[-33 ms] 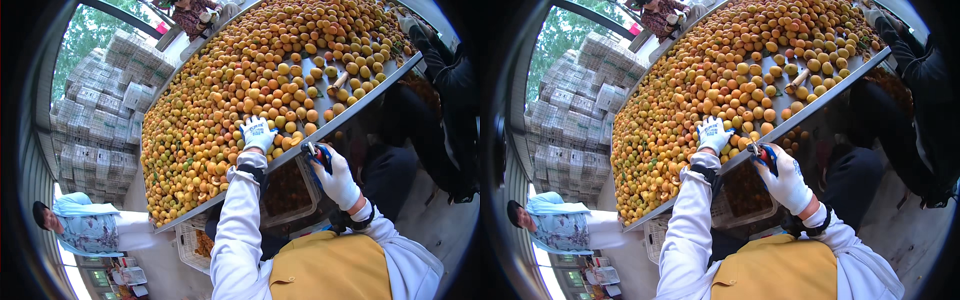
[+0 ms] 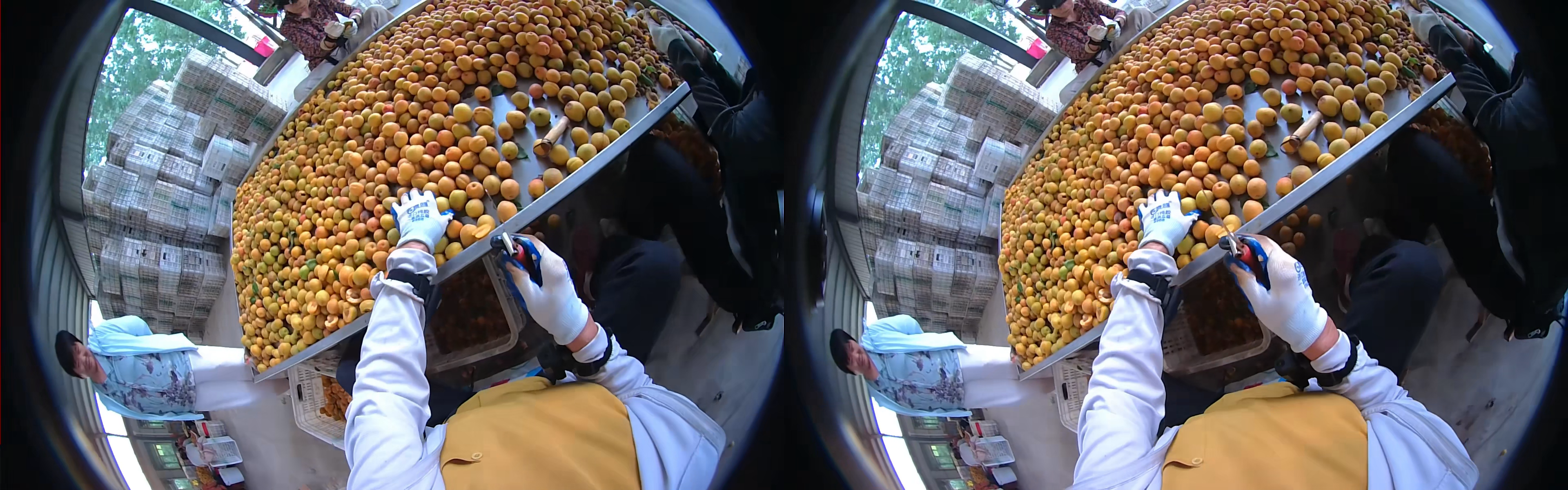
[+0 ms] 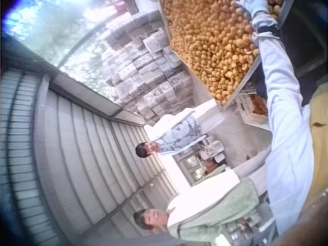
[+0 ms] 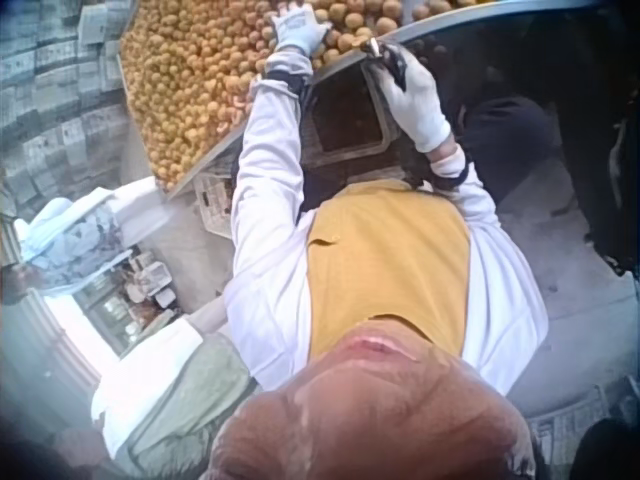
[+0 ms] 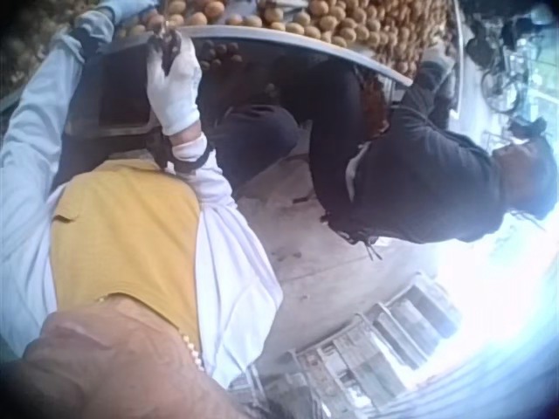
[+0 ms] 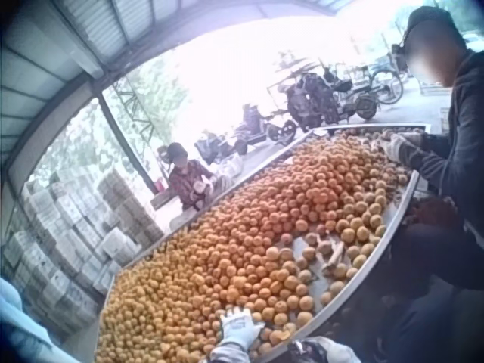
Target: The person picks up an apricot from a table, cuts it in half using shears, and removes the pit. They drop the pit into a container and place the apricot halves into a separate crate, repeating the process.
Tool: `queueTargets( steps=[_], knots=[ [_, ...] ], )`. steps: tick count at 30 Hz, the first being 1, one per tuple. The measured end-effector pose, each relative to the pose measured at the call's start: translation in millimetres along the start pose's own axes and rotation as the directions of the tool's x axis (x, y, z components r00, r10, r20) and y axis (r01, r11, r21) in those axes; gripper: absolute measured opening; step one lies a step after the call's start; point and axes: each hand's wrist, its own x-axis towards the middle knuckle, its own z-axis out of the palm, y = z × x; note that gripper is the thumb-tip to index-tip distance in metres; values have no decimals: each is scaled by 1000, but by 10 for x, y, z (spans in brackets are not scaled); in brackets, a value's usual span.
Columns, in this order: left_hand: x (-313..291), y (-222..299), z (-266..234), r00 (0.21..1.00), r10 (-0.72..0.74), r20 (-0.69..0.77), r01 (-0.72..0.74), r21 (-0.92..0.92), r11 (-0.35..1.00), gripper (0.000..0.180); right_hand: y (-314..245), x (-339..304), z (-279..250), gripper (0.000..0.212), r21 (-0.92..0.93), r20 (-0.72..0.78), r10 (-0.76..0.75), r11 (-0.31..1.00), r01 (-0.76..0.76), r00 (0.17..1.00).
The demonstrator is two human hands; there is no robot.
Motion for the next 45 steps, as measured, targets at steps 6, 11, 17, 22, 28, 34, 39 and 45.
queueTargets(
  steps=[6, 11, 17, 22, 28, 34, 39, 45],
  knots=[
    [-479, -94, -219, 987, 12, -160, -160, -986, 36, 43, -14, -17, -32, 23, 68, 65, 11, 998, -16, 998],
    [-1313, 30, -783, 988, 20, -152, -130, -902, -412, 57, -125, -99, 92, 23, 75, 196, 2, 997, -17, 981],
    [-1767, -119, -940, 979, 43, -201, -136, -789, -600, 57, -192, -248, 352, 25, 5, 270, -118, 993, 121, 956],
    [-1921, -161, -772, 962, -3, -275, -180, -622, -762, 53, -224, -311, 427, 17, 80, 331, -60, 996, 35, 942],
    [-2002, -79, -570, 954, -80, -288, -207, -445, -871, 48, -202, -389, 557, 13, 118, 377, -24, 993, -23, 926],
    [-2014, -43, -623, 940, -161, -302, -285, -429, -857, 48, -233, -407, 551, 13, 106, 432, 26, 991, -79, 902],
    [-1996, -69, -540, 922, -109, -370, -271, -420, -866, 52, -231, -402, 538, 12, 141, 445, -35, 989, -32, 895],
    [-2054, -11, -594, 939, -114, -324, -250, -416, -874, 56, -270, -411, 516, 12, 128, 437, -51, 992, -6, 898]
  ],
)
